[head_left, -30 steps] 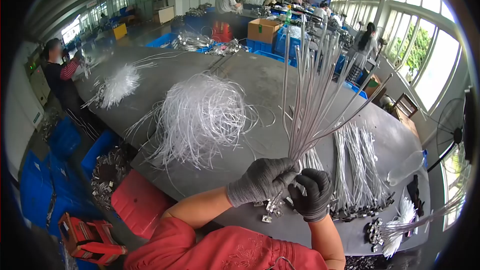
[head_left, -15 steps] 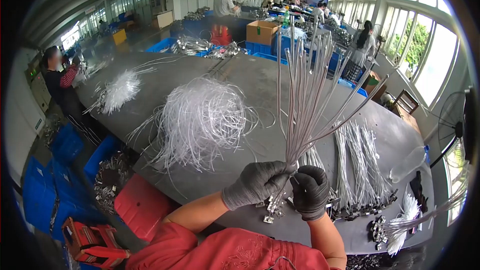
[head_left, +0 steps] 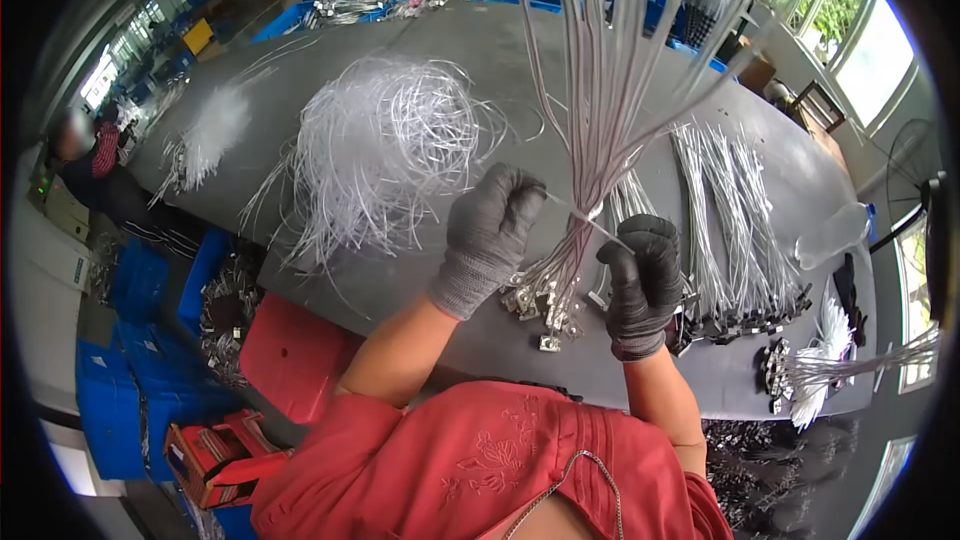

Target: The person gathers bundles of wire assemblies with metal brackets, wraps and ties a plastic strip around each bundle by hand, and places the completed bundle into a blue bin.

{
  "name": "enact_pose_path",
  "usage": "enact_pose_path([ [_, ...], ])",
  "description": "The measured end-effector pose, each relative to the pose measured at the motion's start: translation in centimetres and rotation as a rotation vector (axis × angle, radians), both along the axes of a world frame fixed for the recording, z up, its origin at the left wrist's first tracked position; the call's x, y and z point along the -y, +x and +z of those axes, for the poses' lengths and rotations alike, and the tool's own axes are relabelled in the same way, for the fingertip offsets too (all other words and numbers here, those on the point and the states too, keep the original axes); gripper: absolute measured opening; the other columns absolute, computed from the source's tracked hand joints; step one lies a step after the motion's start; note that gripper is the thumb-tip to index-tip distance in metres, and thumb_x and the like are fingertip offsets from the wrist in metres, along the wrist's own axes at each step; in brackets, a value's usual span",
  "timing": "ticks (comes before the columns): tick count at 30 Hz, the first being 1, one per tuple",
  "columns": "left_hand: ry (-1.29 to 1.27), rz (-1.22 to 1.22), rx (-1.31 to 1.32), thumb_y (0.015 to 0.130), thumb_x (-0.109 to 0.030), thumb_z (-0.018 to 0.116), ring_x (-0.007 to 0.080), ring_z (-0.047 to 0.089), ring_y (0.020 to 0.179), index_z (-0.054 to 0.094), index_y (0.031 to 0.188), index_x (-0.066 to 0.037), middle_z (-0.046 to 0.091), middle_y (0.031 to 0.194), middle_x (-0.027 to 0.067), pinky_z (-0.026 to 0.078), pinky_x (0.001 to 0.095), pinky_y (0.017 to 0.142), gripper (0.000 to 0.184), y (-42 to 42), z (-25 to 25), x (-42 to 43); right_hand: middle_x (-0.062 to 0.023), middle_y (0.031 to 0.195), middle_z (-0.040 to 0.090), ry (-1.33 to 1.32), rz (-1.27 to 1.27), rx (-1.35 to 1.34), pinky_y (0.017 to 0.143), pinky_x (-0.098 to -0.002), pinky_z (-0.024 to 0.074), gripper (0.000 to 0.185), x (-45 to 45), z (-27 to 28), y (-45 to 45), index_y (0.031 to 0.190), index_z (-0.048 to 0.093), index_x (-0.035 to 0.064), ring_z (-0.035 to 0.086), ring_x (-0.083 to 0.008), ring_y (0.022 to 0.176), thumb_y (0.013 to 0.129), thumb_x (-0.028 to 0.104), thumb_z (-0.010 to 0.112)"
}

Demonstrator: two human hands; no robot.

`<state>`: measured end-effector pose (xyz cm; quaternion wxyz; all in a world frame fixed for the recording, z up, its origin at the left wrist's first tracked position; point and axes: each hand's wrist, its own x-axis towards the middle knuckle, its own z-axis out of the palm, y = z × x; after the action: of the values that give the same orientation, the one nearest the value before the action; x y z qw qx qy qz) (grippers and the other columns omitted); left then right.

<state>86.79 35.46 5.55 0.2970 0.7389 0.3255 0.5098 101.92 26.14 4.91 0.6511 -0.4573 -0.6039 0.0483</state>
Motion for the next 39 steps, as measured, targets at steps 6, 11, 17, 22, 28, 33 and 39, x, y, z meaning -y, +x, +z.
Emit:
enact_pose_path([
  [6,-0.161,-0.171,0.159,0.087,-0.015,0.053,0.0140,0.050,0.062,0.052,0.085,-0.003,0.054,0.068,0.0086,0.043,0.0276,0.060,0.012,2.2,-0.2,0.3,-0.0131,0.089,0.059,0.065,0.166,0.326,0.070,-0.0333,0.0497,0.015,-0.4,1.6,0.0,0.085,0.055,0.0041,0.060,-0.0245,0.076,0.072,-0.004,0.058],
  [11,-0.244,-0.159,0.150,0.086,-0.012,0.053,0.0139,0.051,0.061,0.052,0.085,-0.003,0.054,0.068,0.0069,0.043,0.0281,0.059,0.009,2.0,-0.2,0.1,-0.0131,0.078,0.059,0.022,0.154,0.418,0.058,-0.0350,0.0481,0.018,-1.2,2.5,0.8,0.086,0.055,0.0045,0.059,-0.0294,0.065,0.070,-0.003,0.056],
  [17,-0.158,-0.203,0.063,0.080,-0.010,0.059,0.0099,0.049,0.062,0.056,0.079,-0.006,0.049,0.068,-0.0007,0.041,0.0249,0.057,0.005,-0.3,1.8,0.4,-0.0121,0.080,0.059,-0.068,-0.021,0.307,0.059,-0.0336,0.0472,0.016,-2.2,1.8,0.9,0.088,0.057,0.0053,0.059,-0.0295,0.068,0.074,0.004,0.064],
  [22,0.404,-0.132,-0.119,0.068,-0.016,0.069,0.0226,0.052,0.069,0.061,0.076,-0.009,0.052,0.076,0.0054,0.044,0.0333,0.063,0.013,-0.3,2.7,1.8,-0.0125,0.087,0.059,-0.069,-0.024,0.422,0.065,-0.0345,0.0491,0.028,-2.0,3.2,-0.2,0.096,0.058,0.0062,0.060,-0.0297,0.075,0.070,-0.001,0.063],
  [28,0.561,-0.120,-0.242,0.070,-0.024,0.068,0.0205,0.052,0.070,0.063,0.082,-0.011,0.053,0.077,0.0038,0.043,0.0319,0.063,0.019,-0.5,3.9,3.0,-0.0114,0.091,0.059,-0.004,-0.046,0.491,0.066,-0.0332,0.0498,0.035,-1.9,2.5,0.1,0.099,0.059,0.0058,0.060,-0.0288,0.079,0.065,-0.003,0.062],
  [33,0.459,-0.160,-0.236,0.074,-0.021,0.064,0.0168,0.052,0.071,0.065,0.091,-0.012,0.052,0.079,0.0025,0.042,0.0305,0.063,0.019,-1.5,5.2,0.8,-0.0108,0.091,0.061,0.093,0.027,0.490,0.067,-0.0320,0.0500,0.028,-1.7,1.8,0.7,0.092,0.061,0.0055,0.061,-0.0261,0.079,0.065,-0.003,0.062],
  [39,0.636,-0.193,-0.263,0.074,-0.014,0.062,0.0212,0.054,0.074,0.065,0.096,-0.013,0.055,0.083,0.0038,0.043,0.0320,0.066,0.022,-0.4,3.2,-0.1,-0.0098,0.088,0.062,0.052,0.055,0.603,0.067,-0.0337,0.0503,0.025,-1.7,2.5,1.4,0.090,0.062,0.0054,0.061,-0.0262,0.079,0.066,-0.001,0.063],
])
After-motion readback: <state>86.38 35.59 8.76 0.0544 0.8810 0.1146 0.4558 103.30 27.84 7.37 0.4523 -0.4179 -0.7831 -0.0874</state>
